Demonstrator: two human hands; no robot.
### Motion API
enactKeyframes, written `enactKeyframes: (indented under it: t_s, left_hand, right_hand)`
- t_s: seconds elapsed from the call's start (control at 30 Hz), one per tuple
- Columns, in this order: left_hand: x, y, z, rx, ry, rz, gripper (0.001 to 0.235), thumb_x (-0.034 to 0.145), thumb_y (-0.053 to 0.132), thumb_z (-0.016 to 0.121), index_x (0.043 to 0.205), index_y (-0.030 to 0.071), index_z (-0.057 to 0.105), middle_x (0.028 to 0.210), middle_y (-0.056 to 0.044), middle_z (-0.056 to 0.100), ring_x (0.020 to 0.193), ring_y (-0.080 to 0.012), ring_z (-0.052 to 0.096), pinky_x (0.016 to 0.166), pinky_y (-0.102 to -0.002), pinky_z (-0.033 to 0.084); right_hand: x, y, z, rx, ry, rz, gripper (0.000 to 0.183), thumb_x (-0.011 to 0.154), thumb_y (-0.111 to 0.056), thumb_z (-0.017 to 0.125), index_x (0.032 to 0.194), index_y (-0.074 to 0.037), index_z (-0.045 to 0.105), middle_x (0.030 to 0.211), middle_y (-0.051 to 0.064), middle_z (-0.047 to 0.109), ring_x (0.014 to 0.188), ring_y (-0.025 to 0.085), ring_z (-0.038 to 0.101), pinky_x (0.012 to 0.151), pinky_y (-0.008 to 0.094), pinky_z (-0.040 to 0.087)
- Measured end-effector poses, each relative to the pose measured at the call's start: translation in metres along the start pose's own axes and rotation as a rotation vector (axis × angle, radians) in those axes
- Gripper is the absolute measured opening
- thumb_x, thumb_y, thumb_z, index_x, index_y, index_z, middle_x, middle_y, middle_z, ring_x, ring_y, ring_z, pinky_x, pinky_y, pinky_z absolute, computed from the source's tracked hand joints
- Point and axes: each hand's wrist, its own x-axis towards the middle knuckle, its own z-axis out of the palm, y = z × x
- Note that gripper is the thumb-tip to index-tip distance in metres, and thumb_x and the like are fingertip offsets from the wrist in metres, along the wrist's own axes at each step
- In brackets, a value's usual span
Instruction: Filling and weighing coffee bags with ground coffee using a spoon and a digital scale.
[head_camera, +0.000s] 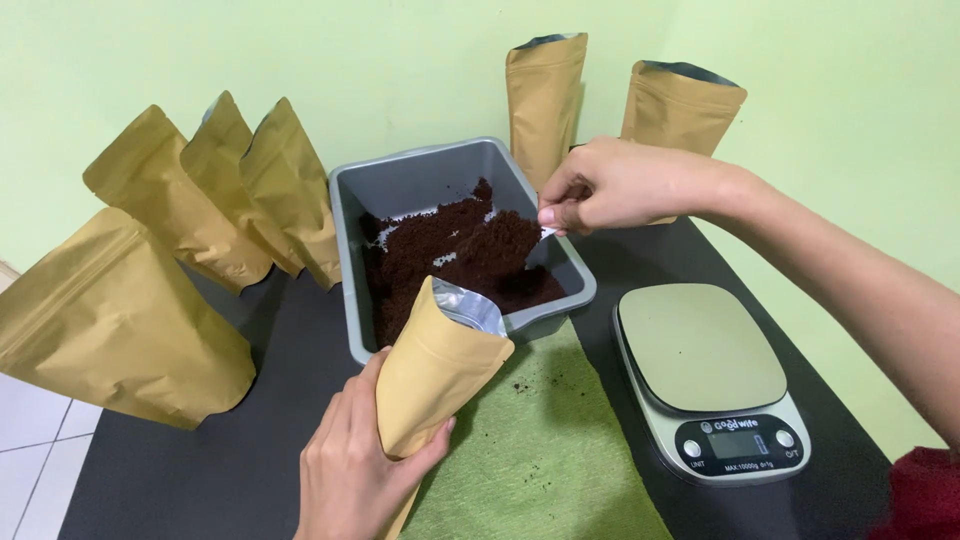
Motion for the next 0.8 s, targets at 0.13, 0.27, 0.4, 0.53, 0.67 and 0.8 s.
enactKeyframes:
  t_s: [0.13, 0.27, 0.4, 0.53, 0.67, 0.8]
  left_hand:
    - [0.001, 0.000, -0.002, -0.022, -0.011, 0.001, 0.079, 0.076, 0.054, 0.079, 0.137, 0.012, 0.053, 0.116, -0.001, 0.070, 0.092, -0.0211, 0.068, 0.068, -0.041, 0.057]
    - [0.001, 0.000, -0.002, -0.020, -0.019, 0.002, 0.081, 0.076, 0.057, 0.079, 0.138, 0.011, 0.053, 0.116, -0.001, 0.070, 0.093, -0.0204, 0.069, 0.064, -0.042, 0.058]
    - [0.001, 0.000, -0.003, -0.017, -0.004, 0.017, 0.081, 0.076, 0.055, 0.079, 0.138, 0.011, 0.053, 0.112, -0.001, 0.070, 0.091, -0.0206, 0.068, 0.065, -0.041, 0.057]
    - [0.002, 0.000, -0.003, -0.006, 0.036, 0.077, 0.081, 0.078, 0.055, 0.079, 0.138, 0.008, 0.053, 0.118, -0.002, 0.070, 0.089, -0.0206, 0.068, 0.069, -0.038, 0.056]
    - [0.002, 0.001, -0.005, -0.049, 0.034, 0.030, 0.082, 0.076, 0.055, 0.081, 0.139, 0.010, 0.054, 0.109, -0.003, 0.070, 0.089, -0.0200, 0.069, 0.064, -0.038, 0.057]
    - [0.003, 0.001, -0.007, -0.129, -0.007, -0.063, 0.089, 0.071, 0.054, 0.084, 0.142, 0.011, 0.051, 0.126, -0.002, 0.069, 0.106, -0.0215, 0.070, 0.074, -0.040, 0.059]
  right_hand:
    - [-0.002, 0.001, 0.003, -0.057, -0.031, -0.050, 0.035, 0.104, -0.031, 0.057, 0.080, -0.011, 0.072, 0.064, 0.001, 0.053, 0.062, 0.015, 0.042, 0.063, 0.029, 0.033]
    - [-0.007, -0.009, 0.007, -0.077, -0.073, -0.107, 0.032, 0.102, -0.029, 0.058, 0.081, -0.012, 0.076, 0.063, -0.001, 0.056, 0.061, 0.013, 0.042, 0.062, 0.028, 0.034]
    - [-0.005, -0.019, 0.014, -0.100, -0.126, -0.158, 0.031, 0.102, -0.025, 0.057, 0.078, -0.010, 0.070, 0.062, 0.000, 0.049, 0.061, 0.014, 0.039, 0.062, 0.030, 0.033]
    - [0.000, -0.035, 0.033, -0.179, -0.151, -0.182, 0.024, 0.100, -0.026, 0.057, 0.096, -0.021, 0.080, 0.072, -0.002, 0.069, 0.068, 0.014, 0.059, 0.062, 0.033, 0.042]
    - [0.002, -0.030, 0.069, -0.296, 0.126, -0.628, 0.020, 0.106, -0.032, 0.053, 0.098, -0.016, 0.062, 0.085, 0.002, 0.067, 0.079, 0.021, 0.067, 0.059, 0.043, 0.053]
    - [0.001, -0.015, 0.068, -0.203, 0.406, -0.973, 0.014, 0.102, -0.016, 0.062, 0.108, -0.006, 0.070, 0.089, 0.006, 0.075, 0.075, 0.018, 0.073, 0.065, 0.030, 0.070]
